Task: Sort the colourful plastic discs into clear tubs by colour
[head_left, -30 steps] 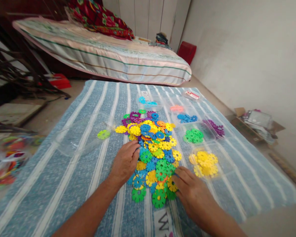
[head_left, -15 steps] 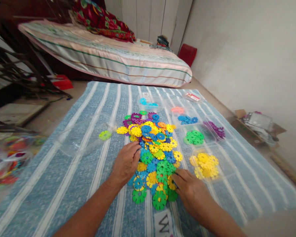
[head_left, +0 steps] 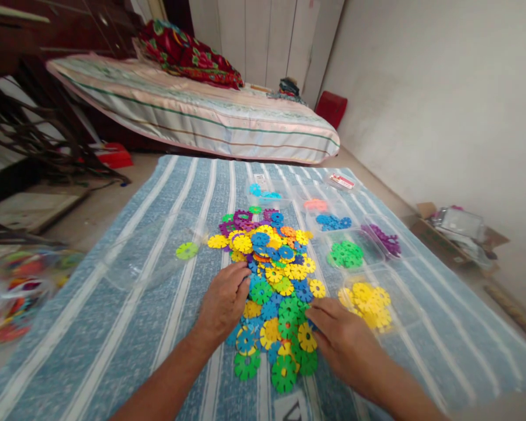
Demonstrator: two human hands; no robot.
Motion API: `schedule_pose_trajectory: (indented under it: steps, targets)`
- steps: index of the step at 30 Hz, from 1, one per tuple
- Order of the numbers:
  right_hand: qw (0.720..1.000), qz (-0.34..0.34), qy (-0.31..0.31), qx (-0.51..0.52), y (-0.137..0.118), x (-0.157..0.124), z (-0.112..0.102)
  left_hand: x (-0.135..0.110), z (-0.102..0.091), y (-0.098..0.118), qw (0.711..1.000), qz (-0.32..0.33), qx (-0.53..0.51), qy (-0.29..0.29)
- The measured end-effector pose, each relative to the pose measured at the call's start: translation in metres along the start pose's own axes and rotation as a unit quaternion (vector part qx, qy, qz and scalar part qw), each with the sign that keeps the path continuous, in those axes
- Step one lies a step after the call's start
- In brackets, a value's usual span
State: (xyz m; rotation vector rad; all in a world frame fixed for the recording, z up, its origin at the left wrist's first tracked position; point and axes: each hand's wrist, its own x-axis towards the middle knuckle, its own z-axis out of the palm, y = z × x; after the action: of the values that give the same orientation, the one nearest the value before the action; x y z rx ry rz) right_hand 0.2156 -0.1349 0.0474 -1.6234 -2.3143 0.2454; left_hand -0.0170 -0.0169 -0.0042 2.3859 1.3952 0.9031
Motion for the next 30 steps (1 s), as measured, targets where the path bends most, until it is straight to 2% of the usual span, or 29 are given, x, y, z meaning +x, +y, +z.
schedule_pose_trajectory:
  steps: [2,4,6,8,9,11,14,16,18,23,30]
  targets:
    - [0.998,-0.004,0.044,-0.034,0.015,0.020,-0.017,0.000,0.000,0.000,1.000,0.001,0.002,0.002]
    - [0.988,0.010,0.128,-0.086,0.035,0.044,-0.037,0.001,-0.001,0.000,1.000,0.001,0.001,0.002]
    - [0.965,0.050,0.217,-0.137,0.052,0.064,-0.054,0.001,-0.001,0.001,1.000,0.001,-0.002,0.003]
    - [0.949,0.075,0.265,-0.154,0.060,0.076,-0.063,0.000,-0.001,0.001,1.000,0.000,-0.006,0.003]
    - [0.949,0.072,0.269,-0.145,0.060,0.077,-0.064,0.000,-0.002,0.002,1.000,-0.001,-0.007,0.003]
    - [0.966,0.043,0.233,-0.100,0.051,0.071,-0.057,0.000,-0.002,0.002,1.000,-0.001,-0.009,0.001]
    - [0.995,0.008,0.100,-0.026,0.028,0.050,-0.036,0.000,-0.002,0.003,1.000,0.001,-0.010,0.001]
    - [1.000,0.004,0.022,-0.004,0.013,0.033,-0.020,0.000,-0.002,0.003,1.000,0.001,-0.009,0.003]
    - [1.000,0.004,-0.020,-0.003,0.002,0.017,-0.006,0.000,-0.002,0.002,1.000,0.003,-0.006,0.001]
    - [0.997,0.033,-0.061,-0.030,-0.012,-0.008,0.013,0.000,0.000,0.001,1.000,0.004,0.004,0.000]
    - [0.995,0.077,-0.059,-0.033,-0.017,-0.007,0.012,0.002,-0.001,0.001,1.000,-0.005,0.003,-0.003]
